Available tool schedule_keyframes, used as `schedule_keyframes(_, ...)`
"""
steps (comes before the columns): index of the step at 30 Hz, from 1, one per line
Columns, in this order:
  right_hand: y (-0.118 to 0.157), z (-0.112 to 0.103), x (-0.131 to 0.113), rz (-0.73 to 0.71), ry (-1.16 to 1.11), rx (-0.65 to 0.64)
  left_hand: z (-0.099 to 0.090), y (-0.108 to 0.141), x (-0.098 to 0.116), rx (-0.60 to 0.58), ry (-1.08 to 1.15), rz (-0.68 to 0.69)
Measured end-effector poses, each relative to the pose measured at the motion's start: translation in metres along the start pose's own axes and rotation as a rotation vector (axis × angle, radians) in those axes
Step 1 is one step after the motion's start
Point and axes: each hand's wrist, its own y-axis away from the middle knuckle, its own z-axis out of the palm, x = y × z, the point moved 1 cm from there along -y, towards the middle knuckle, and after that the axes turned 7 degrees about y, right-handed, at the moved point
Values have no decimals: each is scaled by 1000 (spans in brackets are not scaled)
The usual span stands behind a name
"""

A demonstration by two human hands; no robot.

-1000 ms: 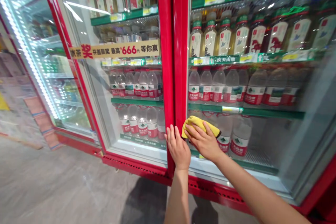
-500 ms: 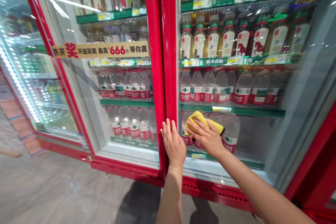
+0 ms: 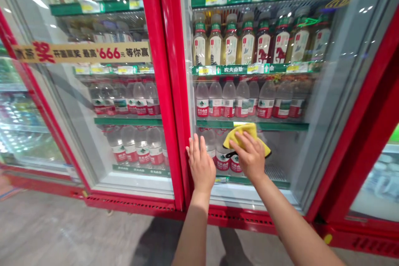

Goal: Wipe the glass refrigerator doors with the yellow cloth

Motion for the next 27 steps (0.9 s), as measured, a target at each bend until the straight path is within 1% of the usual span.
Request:
schedule_keyframes(2, -7, -2, 12, 151, -1, 135, 3, 0, 5, -16, 4, 7)
schedule_keyframes(3, -13, -1, 12, 195, -13, 169, 5, 1, 8, -27, 8, 15)
schedule_keyframes(4, -19, 2, 9, 212, -24, 167, 7, 1, 11, -39, 13, 25)
schedule_keyframes(5, -23, 4, 5, 210, -26, 136, 10, 1, 13, -50, 18, 34)
schedule_keyframes(7, -20, 7, -6, 161, 1, 16, 13, 2, 17, -62, 27, 42)
schedule_keyframes(9, -4, 5, -10, 68, 40, -116, 16, 3, 19, -62, 35, 29)
schedule_keyframes(11, 19, -2, -1, -6, 66, -176, 17, 2, 21, -63, 36, 13)
schedule_keyframes(12, 28, -6, 8, -19, 73, -178, 18, 2, 22, -68, 32, 13)
schedule_keyframes(14, 38, -13, 27, 25, 82, -134, 18, 0, 24, -91, 17, 32)
schedule_keyframes(16, 33, -17, 42, 134, 82, -78, 19, -1, 27, -122, -5, 64)
schedule_keyframes(17, 27, -19, 45, 192, 83, -68, 20, -1, 29, -137, -17, 78)
schedule_keyframes(19, 14, -20, 45, 263, 94, -99, 23, -2, 33, -171, -38, 99)
schedule_keyframes(21, 6, -20, 39, 237, 110, -189, 27, -1, 37, -206, -46, 111)
schedule_keyframes(23, 7, -22, 38, 138, 121, -271, 31, 0, 41, -236, -45, 119)
schedule_keyframes(24, 11, -24, 42, 88, 127, -290, 32, 1, 42, -245, -42, 121)
schedule_keyframes(25, 17, -27, 50, 60, 138, -281, 34, 2, 43, -250, -39, 120)
schedule_keyframes(26, 23, -30, 59, 66, 153, -246, 35, 2, 44, -251, -36, 114)
schedule_keyframes(27, 28, -34, 71, 106, 170, -188, 37, 2, 46, -248, -32, 106)
